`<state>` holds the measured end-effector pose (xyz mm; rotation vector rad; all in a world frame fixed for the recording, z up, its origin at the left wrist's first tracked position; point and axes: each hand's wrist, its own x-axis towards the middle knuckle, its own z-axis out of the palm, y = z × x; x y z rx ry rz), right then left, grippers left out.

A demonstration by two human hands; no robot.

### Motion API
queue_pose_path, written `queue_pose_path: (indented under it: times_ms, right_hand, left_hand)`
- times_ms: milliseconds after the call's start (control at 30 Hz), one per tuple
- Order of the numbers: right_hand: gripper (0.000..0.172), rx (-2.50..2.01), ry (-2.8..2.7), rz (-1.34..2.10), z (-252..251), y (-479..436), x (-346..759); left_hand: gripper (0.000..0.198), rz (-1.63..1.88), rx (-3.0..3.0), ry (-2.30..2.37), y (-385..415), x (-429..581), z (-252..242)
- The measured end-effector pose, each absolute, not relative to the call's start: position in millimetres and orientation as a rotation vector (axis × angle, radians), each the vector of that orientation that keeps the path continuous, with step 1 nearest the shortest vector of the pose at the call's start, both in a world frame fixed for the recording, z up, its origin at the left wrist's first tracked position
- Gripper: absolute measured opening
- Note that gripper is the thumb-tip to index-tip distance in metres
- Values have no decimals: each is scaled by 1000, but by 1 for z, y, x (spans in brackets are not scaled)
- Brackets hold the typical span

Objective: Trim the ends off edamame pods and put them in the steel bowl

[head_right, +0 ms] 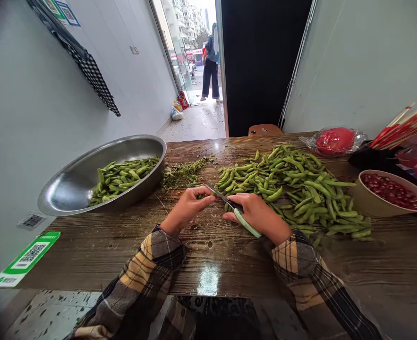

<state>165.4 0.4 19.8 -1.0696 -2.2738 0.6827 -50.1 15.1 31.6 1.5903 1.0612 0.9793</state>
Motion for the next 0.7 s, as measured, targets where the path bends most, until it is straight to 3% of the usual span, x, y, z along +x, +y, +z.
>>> queue_pose_path:
  times_ms: [167, 433, 700]
  right_hand:
    - [24, -1080, -2228, 724, 21, 1, 165]
    - [51, -1145, -2111, 656, 14, 1, 163]
    - [53, -1146, -2162, 579, 9, 1, 159]
  left_hand:
    - [23, 1020, 1442, 1084, 15, -49, 29]
    - [34, 1205, 895, 952, 16, -49, 26]
    - [34, 1179, 865, 897, 12, -43, 24]
